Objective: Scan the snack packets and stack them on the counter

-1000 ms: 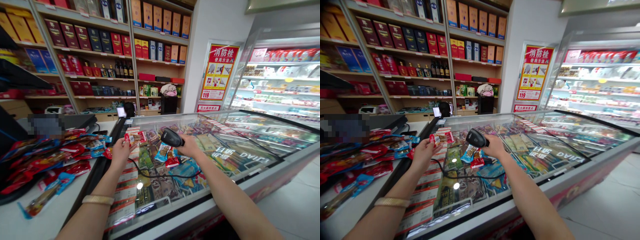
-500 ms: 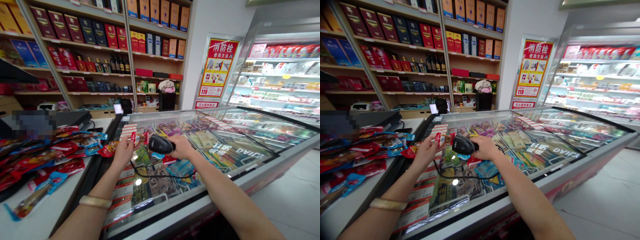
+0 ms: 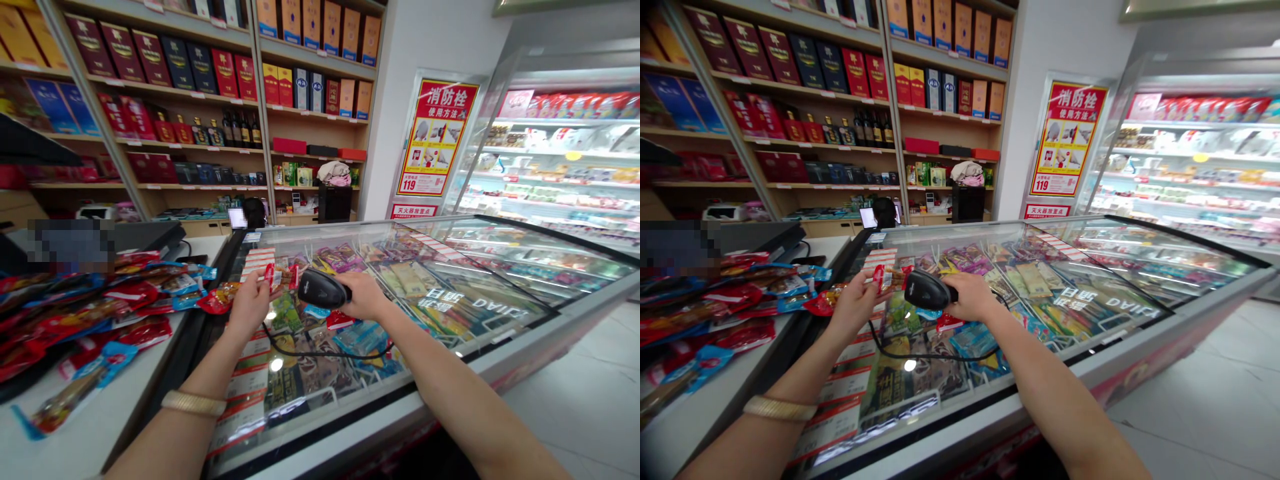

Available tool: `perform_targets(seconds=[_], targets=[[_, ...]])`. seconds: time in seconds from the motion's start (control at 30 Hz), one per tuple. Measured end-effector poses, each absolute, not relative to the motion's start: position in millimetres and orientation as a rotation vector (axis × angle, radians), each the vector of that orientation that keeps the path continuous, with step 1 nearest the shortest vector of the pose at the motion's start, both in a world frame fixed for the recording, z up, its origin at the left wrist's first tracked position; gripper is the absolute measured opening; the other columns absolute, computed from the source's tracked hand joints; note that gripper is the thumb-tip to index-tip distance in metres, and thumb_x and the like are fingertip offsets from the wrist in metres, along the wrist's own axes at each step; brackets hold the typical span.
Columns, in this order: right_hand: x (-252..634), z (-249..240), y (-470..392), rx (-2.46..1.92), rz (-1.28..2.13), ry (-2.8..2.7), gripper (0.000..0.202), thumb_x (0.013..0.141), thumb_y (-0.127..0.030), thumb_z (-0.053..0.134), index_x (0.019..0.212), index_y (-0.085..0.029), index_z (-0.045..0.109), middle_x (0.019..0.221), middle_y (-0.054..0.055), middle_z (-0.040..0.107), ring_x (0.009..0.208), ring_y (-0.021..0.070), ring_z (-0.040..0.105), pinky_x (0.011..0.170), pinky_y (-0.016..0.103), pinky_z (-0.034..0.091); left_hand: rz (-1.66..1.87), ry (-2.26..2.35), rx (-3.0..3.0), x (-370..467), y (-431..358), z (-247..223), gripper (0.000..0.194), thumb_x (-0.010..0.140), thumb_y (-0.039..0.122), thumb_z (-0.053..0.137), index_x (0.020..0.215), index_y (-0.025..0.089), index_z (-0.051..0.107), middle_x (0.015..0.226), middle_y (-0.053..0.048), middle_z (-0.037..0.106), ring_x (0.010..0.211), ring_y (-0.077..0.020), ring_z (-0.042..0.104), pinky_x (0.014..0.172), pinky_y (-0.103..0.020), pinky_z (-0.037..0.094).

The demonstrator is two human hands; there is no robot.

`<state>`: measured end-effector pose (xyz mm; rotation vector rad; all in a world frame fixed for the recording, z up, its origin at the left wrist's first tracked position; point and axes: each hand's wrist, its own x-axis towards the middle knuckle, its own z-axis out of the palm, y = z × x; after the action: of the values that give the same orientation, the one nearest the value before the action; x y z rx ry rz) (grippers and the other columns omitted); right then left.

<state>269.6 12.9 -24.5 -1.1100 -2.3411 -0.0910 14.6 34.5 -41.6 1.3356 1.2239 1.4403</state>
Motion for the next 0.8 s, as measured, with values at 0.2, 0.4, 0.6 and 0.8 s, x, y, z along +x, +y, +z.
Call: perform_targets(seconds=[0.2,0.4,0.6,0.8], targets=[[305,-19,24,-1.412,-0.157,-1.992,0.030,0.074,-0.030,0.065,0.102,-0.021,0.069,0.098,0.007,0.074,0.092,0.0248,0.068,0.079,0.030,0.048,1.512,1.227,1.608,28,26,-45,0.020,0.086,0.027,0.049,0.105,0.021,0.054,0.095,-0.007,0.072,0.086,-0.0231,0.071,0.079,-0.038,0.058],[340,-20,34,-1.811,-0.198,-1.655,0.030,0.078,-0.039,0.062,0.101,-0.023,0.069,0.091,0.008,0.074,0.087,0.0280,0.069,0.070,0.030,0.046,1.270,1.370,2.117,58,16,-57,0.034,0.090,0.021,0.041,0.120,0.020,0.058,0.094,-0.008,0.074,0.089,-0.0242,0.072,0.079,-0.036,0.057],[339,-23,36,-1.867,-0.189,-1.675,0.032,0.078,-0.039,0.062,0.105,-0.023,0.068,0.095,0.008,0.074,0.091,0.0282,0.069,0.072,0.031,0.047,1.023,1.016,2.529,68,18,-70,0.049,0.083,0.007,0.037,0.120,0.021,0.066,0.140,-0.009,0.057,0.127,-0.0203,0.055,0.107,-0.037,0.044],[330,-20,33,-1.886,-0.187,-1.732,0.035,0.078,-0.039,0.064,0.108,-0.023,0.069,0.094,0.008,0.073,0.091,0.0285,0.068,0.072,0.031,0.048,1.107,1.264,2.572,46,23,-64,0.045,0.087,0.016,0.043,0.127,0.017,0.062,0.139,-0.015,0.055,0.127,-0.0257,0.054,0.106,-0.042,0.045]])
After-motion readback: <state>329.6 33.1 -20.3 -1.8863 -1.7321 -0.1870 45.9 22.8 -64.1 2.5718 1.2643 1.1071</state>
